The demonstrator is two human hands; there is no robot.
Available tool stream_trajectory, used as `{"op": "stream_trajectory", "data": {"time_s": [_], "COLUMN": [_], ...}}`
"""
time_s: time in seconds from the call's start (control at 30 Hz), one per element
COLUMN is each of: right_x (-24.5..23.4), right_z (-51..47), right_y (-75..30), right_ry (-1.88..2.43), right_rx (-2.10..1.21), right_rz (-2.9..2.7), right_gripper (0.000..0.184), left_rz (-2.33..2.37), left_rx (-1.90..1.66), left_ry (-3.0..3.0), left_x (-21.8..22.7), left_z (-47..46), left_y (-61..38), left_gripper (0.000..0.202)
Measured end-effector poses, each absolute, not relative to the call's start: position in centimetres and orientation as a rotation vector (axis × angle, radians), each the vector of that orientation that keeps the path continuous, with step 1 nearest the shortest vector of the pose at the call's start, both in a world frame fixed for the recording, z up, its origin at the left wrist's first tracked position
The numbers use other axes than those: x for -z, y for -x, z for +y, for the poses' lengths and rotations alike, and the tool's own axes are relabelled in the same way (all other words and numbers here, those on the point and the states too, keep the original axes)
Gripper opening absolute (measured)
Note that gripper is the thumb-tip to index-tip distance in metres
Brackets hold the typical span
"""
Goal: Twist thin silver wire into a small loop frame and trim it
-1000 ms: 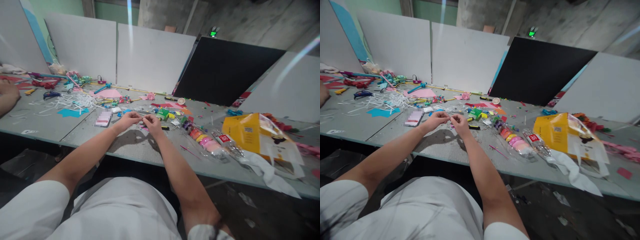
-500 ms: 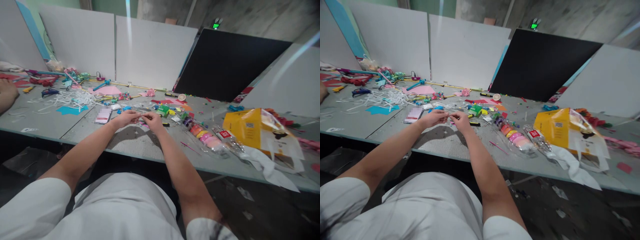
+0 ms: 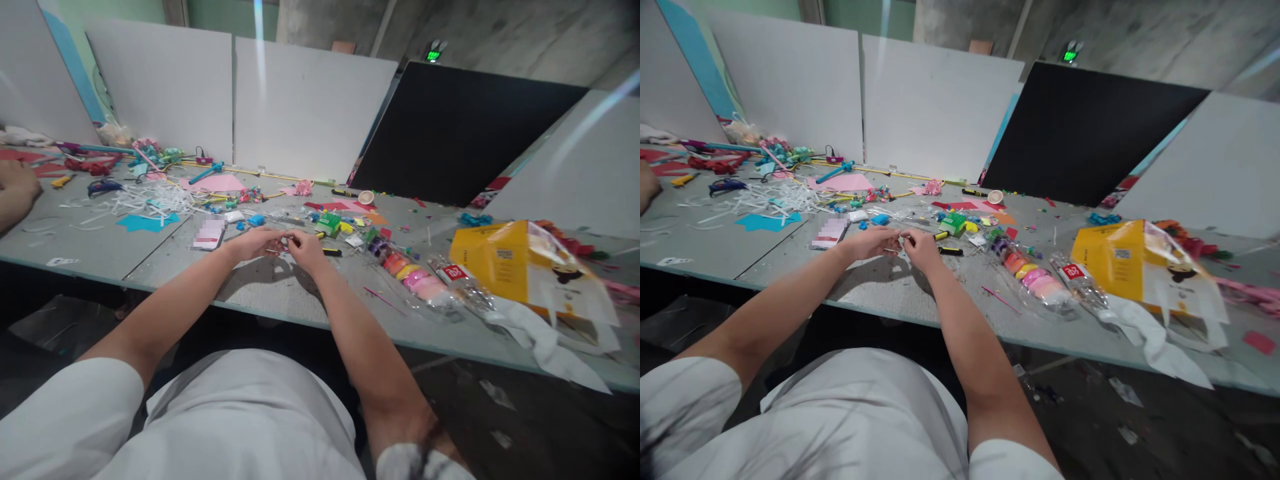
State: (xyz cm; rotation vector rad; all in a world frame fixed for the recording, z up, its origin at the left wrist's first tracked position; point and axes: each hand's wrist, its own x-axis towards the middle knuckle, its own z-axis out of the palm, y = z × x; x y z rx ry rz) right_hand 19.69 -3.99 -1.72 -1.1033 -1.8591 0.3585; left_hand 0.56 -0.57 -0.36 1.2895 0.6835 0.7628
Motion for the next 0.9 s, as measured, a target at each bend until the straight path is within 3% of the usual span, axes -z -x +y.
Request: {"op": "stream_trajectory", "data": {"time_s": [0.23,0.47,0.8,0.9], "right_x": [1.51,1.63,1.68,2.17], "right_z": [-4.06,-3.72,-3.71,-3.30], "right_y": [-19.30,-18.92,-19.32,-19.46], "right_ry": [1.107,1.162,1.179,1.172], "right_rx": [-0.292,-0.258,-0.442,-0.584], "right_rz": [-2.022,-1.996,-1.830,-1.721], "right_gripper": [0.015,0.021,0.009,0.024], "left_rz": [0.766,0.810,0.878,0.860], "left_rx": [-0.744,-0.800,-0.830,-0.814], "left_ry": [-1.372,-1.400,-1.347,-1.256], "left_x": [0.92,0.52,0.73,0.56], "left_z": [0.07,0.04,0.40,0.34], "left_y": [-0.28,-0.56,-0.50,-0.53], "left_gripper": [0.045,0.044,0.041,0.049]}}
